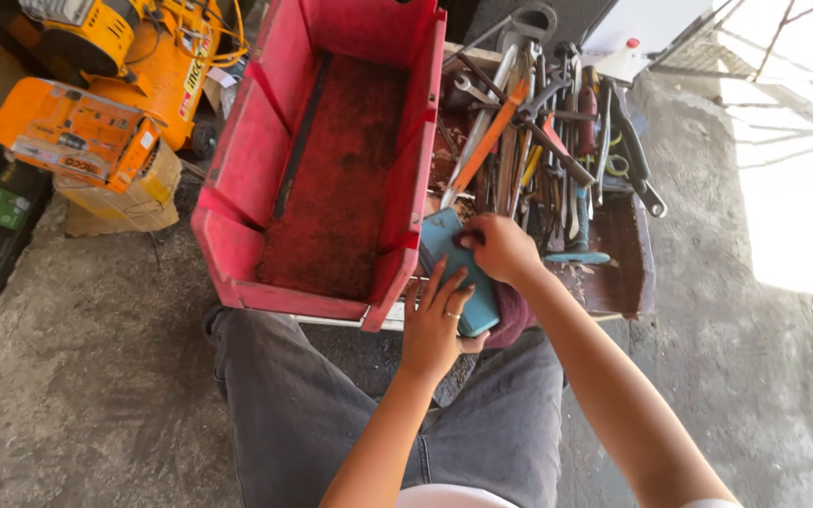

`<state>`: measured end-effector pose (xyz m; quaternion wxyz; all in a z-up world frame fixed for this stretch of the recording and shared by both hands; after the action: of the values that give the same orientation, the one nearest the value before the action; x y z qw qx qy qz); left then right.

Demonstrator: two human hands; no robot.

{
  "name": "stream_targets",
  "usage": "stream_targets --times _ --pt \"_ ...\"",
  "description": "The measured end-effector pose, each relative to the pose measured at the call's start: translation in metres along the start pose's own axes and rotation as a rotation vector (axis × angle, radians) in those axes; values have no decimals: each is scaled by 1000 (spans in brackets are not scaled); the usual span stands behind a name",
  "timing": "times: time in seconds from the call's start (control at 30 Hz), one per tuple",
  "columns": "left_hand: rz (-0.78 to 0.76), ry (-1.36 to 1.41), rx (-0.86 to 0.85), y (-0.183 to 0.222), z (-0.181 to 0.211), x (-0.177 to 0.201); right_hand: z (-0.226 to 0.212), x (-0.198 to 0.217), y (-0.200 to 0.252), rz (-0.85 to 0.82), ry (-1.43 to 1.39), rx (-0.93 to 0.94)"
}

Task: The recorder is cleaning a small blue tool case using a cloth.

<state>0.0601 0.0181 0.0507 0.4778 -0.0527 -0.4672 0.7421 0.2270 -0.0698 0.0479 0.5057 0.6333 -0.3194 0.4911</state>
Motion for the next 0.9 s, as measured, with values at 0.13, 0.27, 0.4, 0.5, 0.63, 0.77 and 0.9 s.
stream_targets --times 0.13,0.27,0.4,0.5,0.63,0.77,0.9 --pt "19 6 1 4 -1 -1 -7 2 11 -42 34 80" --pt "1 17 5 1 2 -1 6 0 2 31 147 69" --pt "-8 56 16 0 4 6 6 11 24 284 228 133" --pt "16 57 24 1 2 6 52 1 36 341 -18 102" --pt "22 68 15 -1 2 3 90 -1 69 507 -272 -10" --pt "20 55 3 0 4 2 71 2 99 585 -399 -9" --pt "16 28 -8 1 7 1 24 2 121 554 -403 108"
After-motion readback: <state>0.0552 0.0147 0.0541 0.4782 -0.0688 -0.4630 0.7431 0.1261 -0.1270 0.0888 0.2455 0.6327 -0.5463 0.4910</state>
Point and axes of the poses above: each hand's wrist, its own y-axis away from the middle knuckle, its own x-axis out of the back of the hand, z = x × y, the point moved 9 cm from there along -y, towards the middle knuckle, and after that the axes turned 15 degrees about y, right-handed, at the moved point
